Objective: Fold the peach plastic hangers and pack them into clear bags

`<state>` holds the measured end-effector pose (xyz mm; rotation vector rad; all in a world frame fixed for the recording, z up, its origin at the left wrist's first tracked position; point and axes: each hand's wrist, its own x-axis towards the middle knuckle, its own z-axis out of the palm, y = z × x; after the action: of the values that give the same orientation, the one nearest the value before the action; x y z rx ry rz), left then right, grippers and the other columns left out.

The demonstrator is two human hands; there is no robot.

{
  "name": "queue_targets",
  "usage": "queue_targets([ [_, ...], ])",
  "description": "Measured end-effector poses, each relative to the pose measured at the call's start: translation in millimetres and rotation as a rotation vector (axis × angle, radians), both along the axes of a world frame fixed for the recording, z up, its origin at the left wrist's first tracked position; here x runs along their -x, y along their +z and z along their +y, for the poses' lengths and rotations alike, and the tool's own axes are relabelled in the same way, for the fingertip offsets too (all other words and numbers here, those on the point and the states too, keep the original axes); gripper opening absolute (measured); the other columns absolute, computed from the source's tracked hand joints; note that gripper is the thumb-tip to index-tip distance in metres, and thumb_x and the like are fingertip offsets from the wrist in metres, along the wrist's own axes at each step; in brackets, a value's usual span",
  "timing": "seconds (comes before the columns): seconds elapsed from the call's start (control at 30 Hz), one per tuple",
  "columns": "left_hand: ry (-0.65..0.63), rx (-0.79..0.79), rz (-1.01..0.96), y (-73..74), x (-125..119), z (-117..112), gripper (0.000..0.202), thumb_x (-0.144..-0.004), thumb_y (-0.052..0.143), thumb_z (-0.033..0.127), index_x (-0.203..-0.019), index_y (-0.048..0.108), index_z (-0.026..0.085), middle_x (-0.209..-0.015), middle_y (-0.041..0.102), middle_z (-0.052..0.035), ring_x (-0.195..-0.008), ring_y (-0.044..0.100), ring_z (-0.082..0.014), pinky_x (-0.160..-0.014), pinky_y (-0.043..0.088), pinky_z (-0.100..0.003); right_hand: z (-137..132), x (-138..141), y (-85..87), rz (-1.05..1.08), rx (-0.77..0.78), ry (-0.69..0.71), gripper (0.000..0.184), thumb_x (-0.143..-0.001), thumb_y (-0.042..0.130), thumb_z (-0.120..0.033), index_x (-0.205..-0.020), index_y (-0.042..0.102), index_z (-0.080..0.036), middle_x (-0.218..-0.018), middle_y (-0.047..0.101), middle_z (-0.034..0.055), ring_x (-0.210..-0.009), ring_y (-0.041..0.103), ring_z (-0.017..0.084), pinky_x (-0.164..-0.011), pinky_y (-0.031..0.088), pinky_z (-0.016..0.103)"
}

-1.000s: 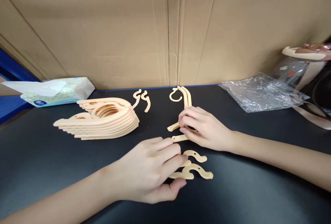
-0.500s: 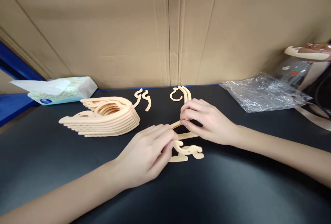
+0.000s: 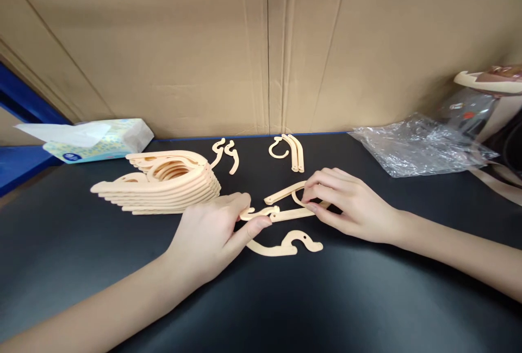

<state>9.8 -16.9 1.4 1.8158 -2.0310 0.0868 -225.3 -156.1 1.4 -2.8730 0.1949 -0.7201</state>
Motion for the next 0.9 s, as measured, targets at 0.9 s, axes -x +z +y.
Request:
queue_targets([
  [0.9, -0.3, 0.06, -0.047, -8.5, -2.2, -3.5, 0.025, -0.106, 0.033, 0.023, -0.08, 0.035, 0.023, -0.067, 0.042, 0.0062, -0.053, 0.043, -0.0123, -0.051, 0.028, -0.026, 2.6, 0.0, -6.8, 0.003, -0.116, 0.102, 0.009, -0.097, 0.056, -0.016, -0.092, 0.063, -0.015, -0.096, 0.064, 0.005, -0.084, 0.059, 0.012, -0.073, 0.048, 0.023],
])
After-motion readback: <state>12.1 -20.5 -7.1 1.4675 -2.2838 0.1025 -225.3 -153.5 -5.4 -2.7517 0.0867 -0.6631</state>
